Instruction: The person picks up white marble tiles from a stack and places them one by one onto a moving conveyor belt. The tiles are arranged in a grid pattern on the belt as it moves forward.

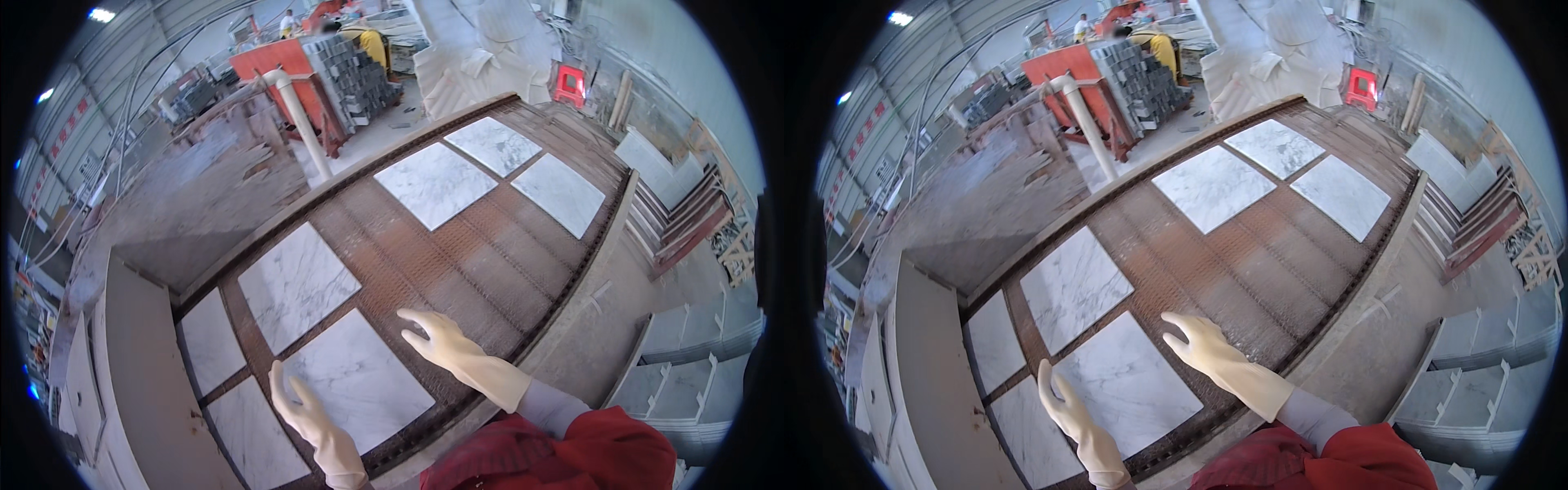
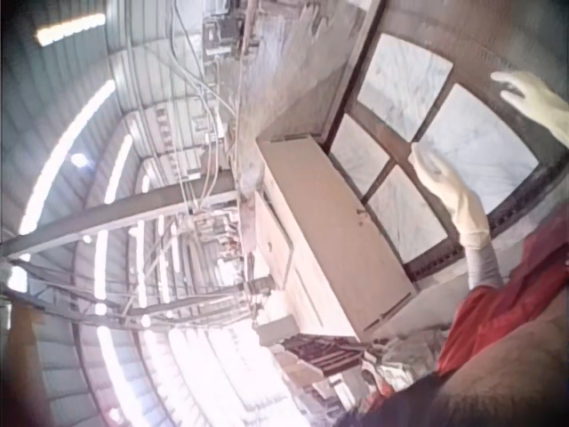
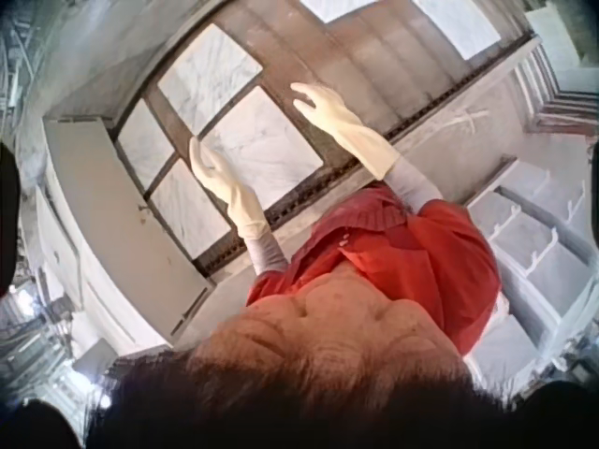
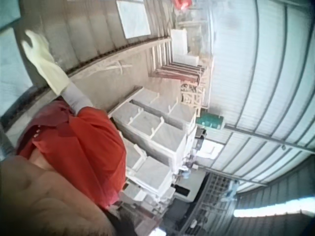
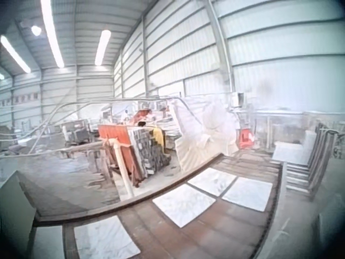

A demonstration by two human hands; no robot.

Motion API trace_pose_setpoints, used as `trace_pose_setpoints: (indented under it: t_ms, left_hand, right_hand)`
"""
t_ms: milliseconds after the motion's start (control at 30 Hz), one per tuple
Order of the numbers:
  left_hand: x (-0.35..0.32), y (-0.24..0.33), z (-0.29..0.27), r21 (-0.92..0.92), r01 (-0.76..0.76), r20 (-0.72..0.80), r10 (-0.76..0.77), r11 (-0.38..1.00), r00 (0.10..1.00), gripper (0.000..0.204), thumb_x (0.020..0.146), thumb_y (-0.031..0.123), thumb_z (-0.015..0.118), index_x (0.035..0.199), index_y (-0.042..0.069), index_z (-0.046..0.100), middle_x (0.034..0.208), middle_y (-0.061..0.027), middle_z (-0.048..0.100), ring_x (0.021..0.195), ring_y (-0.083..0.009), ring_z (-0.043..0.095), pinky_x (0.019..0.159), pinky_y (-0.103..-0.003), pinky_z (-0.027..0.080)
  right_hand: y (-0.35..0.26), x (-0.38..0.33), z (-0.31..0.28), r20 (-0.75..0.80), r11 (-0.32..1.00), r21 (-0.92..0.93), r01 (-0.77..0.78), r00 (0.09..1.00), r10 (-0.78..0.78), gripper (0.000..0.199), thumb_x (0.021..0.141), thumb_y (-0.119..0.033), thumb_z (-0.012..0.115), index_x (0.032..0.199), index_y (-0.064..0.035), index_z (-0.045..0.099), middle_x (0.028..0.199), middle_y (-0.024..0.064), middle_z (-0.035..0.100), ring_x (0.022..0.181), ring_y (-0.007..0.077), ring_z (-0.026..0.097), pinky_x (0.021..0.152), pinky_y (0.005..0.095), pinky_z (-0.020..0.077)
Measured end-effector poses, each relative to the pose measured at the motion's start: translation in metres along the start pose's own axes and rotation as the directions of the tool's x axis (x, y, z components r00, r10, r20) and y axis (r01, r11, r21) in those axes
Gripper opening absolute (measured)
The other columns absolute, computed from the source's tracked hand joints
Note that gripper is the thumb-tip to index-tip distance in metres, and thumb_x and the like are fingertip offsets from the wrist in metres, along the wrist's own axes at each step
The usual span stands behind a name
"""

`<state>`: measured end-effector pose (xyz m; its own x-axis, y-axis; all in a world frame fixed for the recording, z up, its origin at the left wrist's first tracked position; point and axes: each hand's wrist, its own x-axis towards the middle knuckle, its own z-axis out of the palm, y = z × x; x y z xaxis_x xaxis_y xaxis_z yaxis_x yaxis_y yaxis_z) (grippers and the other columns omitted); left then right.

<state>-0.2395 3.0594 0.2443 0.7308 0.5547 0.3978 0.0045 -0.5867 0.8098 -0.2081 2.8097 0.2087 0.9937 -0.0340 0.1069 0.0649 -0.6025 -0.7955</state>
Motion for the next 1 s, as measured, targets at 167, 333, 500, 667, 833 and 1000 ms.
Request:
trace_pose_setpoints:
  t_ms: [167,333,500,667,833,1000]
  left_hand:
    - [-0.032,0.054,0.07,-0.067,0.113,0.315,-0.087,0.991,0.945,0.036,0.097,0.011,0.059,0.133,0.005,0.061,0.131,-0.0122,0.064,0.123,-0.0264,0.058,0.106,-0.036,0.042]
    - [-0.059,0.084,0.163,-0.142,0.244,0.488,-0.146,0.959,0.861,0.037,0.098,0.014,0.056,0.134,0.003,0.06,0.132,-0.0115,0.063,0.126,-0.0219,0.057,0.108,-0.034,0.041]
    - [-0.068,0.098,0.271,-0.111,0.35,0.511,-0.249,0.93,0.823,0.042,0.099,0.018,0.058,0.137,0.001,0.056,0.137,-0.0157,0.059,0.129,-0.0263,0.054,0.11,-0.035,0.04]
    - [-0.048,0.136,0.39,0.052,0.199,0.517,-0.197,0.979,0.833,0.05,0.096,0.023,0.06,0.14,0.0,0.051,0.138,-0.0216,0.057,0.131,-0.0333,0.052,0.11,-0.04,0.04]
    - [-0.031,0.144,0.466,0.194,0.069,0.479,-0.156,0.979,0.864,0.051,0.092,0.024,0.064,0.137,0.001,0.053,0.13,-0.0231,0.06,0.123,-0.0378,0.056,0.104,-0.043,0.046]
    - [-0.024,0.122,0.514,0.331,0.029,0.368,-0.158,0.943,0.916,0.055,0.087,0.024,0.067,0.135,0.002,0.054,0.125,-0.0244,0.063,0.118,-0.0379,0.059,0.1,-0.043,0.049]
  right_hand:
    - [0.058,0.002,-0.067,0.203,0.938,0.184,-0.293,0.945,0.255,0.039,0.096,-0.024,0.065,0.133,-0.0118,0.06,0.122,0.0148,0.067,0.114,0.0245,0.064,0.099,0.0356,0.0498]
    - [0.147,0.08,-0.143,0.22,0.938,0.102,-0.332,0.927,0.304,0.046,0.096,-0.029,0.063,0.137,-0.0086,0.057,0.128,0.0179,0.064,0.116,0.0295,0.063,0.099,0.0384,0.0497]
    - [0.172,0.204,-0.205,0.214,0.841,0.094,-0.532,0.836,0.505,0.049,0.099,-0.028,0.059,0.145,-0.0139,0.049,0.141,0.0116,0.057,0.129,0.0244,0.055,0.111,0.0404,0.0422]
    - [0.276,0.303,-0.211,-0.039,0.879,-0.459,-0.129,0.991,0.125,0.054,0.089,-0.034,0.069,0.136,-0.0117,0.053,0.128,0.0174,0.063,0.117,0.0351,0.06,0.102,0.044,0.0456]
    - [0.342,0.344,-0.196,-0.188,0.85,-0.516,-0.103,0.982,0.005,0.058,0.084,-0.036,0.074,0.132,-0.0098,0.052,0.115,0.0157,0.063,0.11,0.0329,0.061,0.096,0.0441,0.0485]
    - [0.329,0.356,-0.184,-0.162,0.814,-0.52,-0.261,0.965,0.206,0.061,0.084,-0.039,0.074,0.135,-0.0134,0.051,0.118,0.0141,0.062,0.114,0.0321,0.059,0.096,0.0445,0.0485]
